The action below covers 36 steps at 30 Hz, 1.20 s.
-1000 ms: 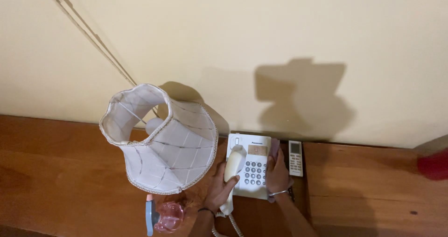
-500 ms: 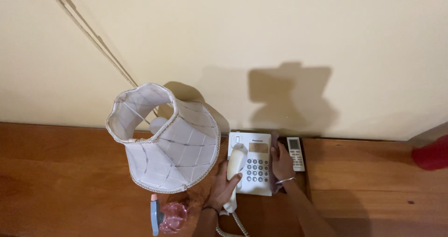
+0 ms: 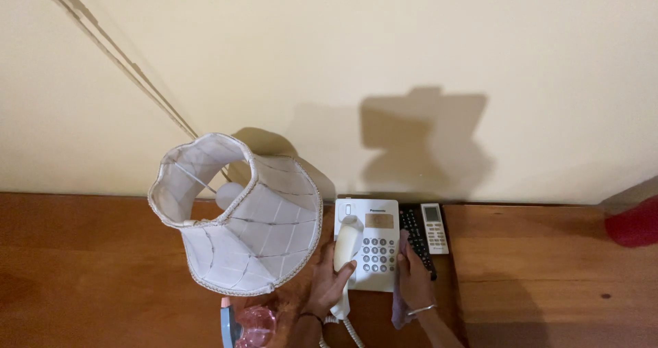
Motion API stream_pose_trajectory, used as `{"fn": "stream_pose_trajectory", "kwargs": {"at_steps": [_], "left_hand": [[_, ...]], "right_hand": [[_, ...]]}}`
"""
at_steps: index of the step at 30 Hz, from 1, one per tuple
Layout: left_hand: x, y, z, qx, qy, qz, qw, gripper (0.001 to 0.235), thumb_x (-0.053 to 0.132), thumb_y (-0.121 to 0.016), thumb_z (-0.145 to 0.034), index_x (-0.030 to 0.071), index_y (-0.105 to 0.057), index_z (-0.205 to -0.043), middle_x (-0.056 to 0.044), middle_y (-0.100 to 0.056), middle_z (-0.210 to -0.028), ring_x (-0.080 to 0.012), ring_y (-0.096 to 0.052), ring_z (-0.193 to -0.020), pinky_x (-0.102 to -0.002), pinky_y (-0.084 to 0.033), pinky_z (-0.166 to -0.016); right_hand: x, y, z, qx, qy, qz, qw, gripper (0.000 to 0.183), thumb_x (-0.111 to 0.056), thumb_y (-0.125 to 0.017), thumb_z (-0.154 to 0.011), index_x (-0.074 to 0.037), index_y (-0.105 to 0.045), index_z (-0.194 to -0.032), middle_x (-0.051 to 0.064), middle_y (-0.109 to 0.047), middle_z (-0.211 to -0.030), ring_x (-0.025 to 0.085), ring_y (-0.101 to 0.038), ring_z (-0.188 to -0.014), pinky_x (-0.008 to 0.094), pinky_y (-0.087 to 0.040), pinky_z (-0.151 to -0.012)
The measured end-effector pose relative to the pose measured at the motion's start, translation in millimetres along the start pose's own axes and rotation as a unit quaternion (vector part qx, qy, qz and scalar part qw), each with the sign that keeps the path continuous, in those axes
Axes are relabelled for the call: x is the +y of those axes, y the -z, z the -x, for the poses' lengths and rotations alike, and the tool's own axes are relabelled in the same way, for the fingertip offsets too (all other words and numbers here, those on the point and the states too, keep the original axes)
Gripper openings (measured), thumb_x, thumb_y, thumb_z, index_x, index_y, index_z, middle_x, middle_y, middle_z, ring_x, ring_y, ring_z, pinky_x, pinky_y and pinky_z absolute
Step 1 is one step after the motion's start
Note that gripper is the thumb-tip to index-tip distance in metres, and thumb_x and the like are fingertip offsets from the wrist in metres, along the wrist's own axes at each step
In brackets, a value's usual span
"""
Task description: Wiping down a landline telephone and its handset with a cloth.
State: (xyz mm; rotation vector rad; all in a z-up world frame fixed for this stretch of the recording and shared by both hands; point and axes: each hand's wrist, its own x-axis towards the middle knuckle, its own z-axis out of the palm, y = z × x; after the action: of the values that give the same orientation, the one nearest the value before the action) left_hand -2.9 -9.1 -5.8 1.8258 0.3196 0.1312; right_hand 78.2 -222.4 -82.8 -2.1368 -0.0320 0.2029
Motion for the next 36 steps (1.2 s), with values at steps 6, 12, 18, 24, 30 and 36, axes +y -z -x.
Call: {"fn": "stream_pose_trajectory", "kwargs": {"at_steps": [6,12,18,24,30,36], "left_hand": [[6.1,1.4,-1.9,-0.026,0.085,-0.041,0.995,0.065,0.026,-0.066,-0.091,0.015,-0.04,-0.149,-0.011,-0.062,-0.133,-0.0287,-0.07,-0.108,-0.044,-0.057,-0.091],[13.5,2.2,-0.7,-0.014,0.082,-0.053,0.995,0.067,0.025,-0.065,-0.088,0.016,-0.04,-0.149,-0.014,-0.069,-0.124,-0.0304,-0.073,-0.097,-0.045,-0.06,-0.083],[20.1,1.5,1.6,-0.038,0.114,-0.043,0.992,0.065,0.024,-0.063,-0.093,0.016,-0.036,-0.151,-0.012,-0.06,-0.133,-0.0289,-0.068,-0.109,-0.046,-0.058,-0.092],[-12.6,-4.0,-2.2,-0.025,0.037,-0.004,0.999,0.058,0.025,-0.064,-0.093,0.012,-0.04,-0.145,-0.01,-0.055,-0.134,-0.0269,-0.063,-0.114,-0.042,-0.053,-0.096],[15.6,5.2,4.9,-0.034,0.106,-0.025,0.994,0.062,0.033,-0.063,-0.09,0.021,-0.042,-0.148,-0.008,-0.07,-0.118,-0.0229,-0.071,-0.091,-0.039,-0.057,-0.08],[17.6,5.1,3.8,-0.032,0.075,-0.008,0.997,0.064,0.027,-0.065,-0.092,0.014,-0.04,-0.15,-0.009,-0.061,-0.13,-0.0232,-0.07,-0.101,-0.038,-0.059,-0.084]], "right_hand": [[5.4,-1.1,-50.7,0.02,0.033,0.012,0.999,0.052,-0.026,-0.057,-0.098,-0.011,-0.053,-0.148,0.014,-0.067,-0.139,0.031,-0.068,-0.118,0.036,-0.052,-0.099],[5.4,-8.8,-83.9,0.026,0.036,-0.057,0.997,0.05,-0.029,-0.052,-0.102,-0.007,-0.055,-0.146,0.015,-0.063,-0.144,0.03,-0.062,-0.129,0.036,-0.048,-0.106],[4.2,-12.9,-3.6,0.061,-0.016,-0.055,0.997,0.052,-0.018,-0.061,-0.096,-0.008,-0.055,-0.147,0.015,-0.073,-0.125,0.028,-0.073,-0.1,0.037,-0.058,-0.089],[-47.7,9.0,67.8,0.018,0.095,-0.167,0.981,0.071,0.01,-0.048,-0.086,0.001,-0.036,-0.155,0.015,-0.048,-0.16,0.026,-0.049,-0.145,0.036,-0.037,-0.118],[-45.6,11.9,30.1,0.034,-0.046,-0.084,0.995,0.052,-0.011,-0.058,-0.096,-0.008,-0.053,-0.148,0.013,-0.069,-0.136,0.025,-0.07,-0.114,0.035,-0.053,-0.098],[8.6,-17.3,-48.6,0.107,0.106,-0.03,0.988,0.05,-0.019,-0.06,-0.098,-0.001,-0.056,-0.144,0.018,-0.068,-0.135,0.031,-0.068,-0.113,0.037,-0.053,-0.095]]}}
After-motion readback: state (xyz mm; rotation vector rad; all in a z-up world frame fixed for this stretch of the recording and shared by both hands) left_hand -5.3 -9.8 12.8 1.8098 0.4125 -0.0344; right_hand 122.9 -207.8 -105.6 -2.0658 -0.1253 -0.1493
